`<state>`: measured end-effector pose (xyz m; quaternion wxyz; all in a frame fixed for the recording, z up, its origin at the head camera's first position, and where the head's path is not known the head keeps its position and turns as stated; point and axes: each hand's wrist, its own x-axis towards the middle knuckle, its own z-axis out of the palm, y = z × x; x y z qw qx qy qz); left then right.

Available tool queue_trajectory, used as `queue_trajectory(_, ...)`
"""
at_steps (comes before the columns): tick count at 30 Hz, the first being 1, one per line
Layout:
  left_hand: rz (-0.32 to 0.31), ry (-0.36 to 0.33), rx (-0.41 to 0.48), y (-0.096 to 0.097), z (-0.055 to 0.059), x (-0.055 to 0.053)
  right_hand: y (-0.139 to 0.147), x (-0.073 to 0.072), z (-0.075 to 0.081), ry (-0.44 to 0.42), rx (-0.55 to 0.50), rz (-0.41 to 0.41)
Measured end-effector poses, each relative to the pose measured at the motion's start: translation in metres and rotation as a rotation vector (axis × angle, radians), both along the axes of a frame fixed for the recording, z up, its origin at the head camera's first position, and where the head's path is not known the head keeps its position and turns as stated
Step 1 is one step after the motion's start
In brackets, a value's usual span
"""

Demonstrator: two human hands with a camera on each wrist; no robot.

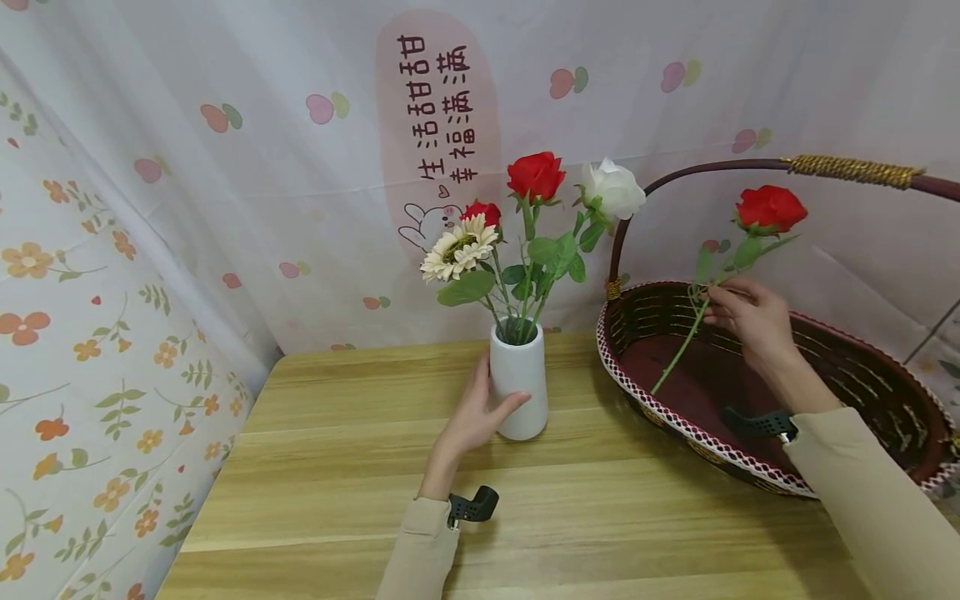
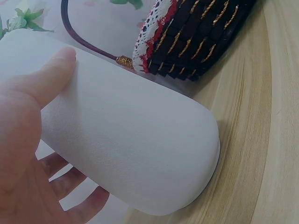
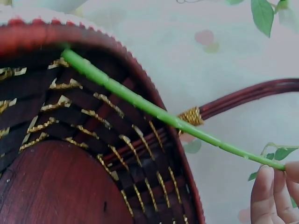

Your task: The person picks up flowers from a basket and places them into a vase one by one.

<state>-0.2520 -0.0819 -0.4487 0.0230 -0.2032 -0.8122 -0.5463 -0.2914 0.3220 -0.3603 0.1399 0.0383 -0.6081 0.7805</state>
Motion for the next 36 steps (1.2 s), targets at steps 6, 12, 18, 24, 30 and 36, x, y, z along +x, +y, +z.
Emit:
queue_trajectory(6,-0.018,0.008,0.018,0.001,0.024,0.016,-0.009,0.004,0.009,0.035,-0.009,-0.018)
queue_trajectory(12,-0.017,0.02,0.012,-0.001,0.016,0.011,-0.011,0.005,0.015,0.066,-0.067,-0.045)
queue_trajectory(18,-0.006,0.009,-0.016,-0.003,0.0,0.0,-0.015,0.007,0.019,0.09,-0.11,-0.042)
queue_trajectory(24,-0.009,0.005,-0.013,-0.003,0.0,0.0,-0.026,0.014,0.023,0.14,-0.168,0.014)
queue_trajectory(30,-0.016,0.015,-0.007,-0.002,0.002,0.001,-0.039,0.02,0.025,0.15,-0.147,0.054)
queue_trajectory(36,-0.026,0.025,0.019,-0.002,0.001,0.001,-0.05,0.025,0.026,0.158,-0.201,0.11)
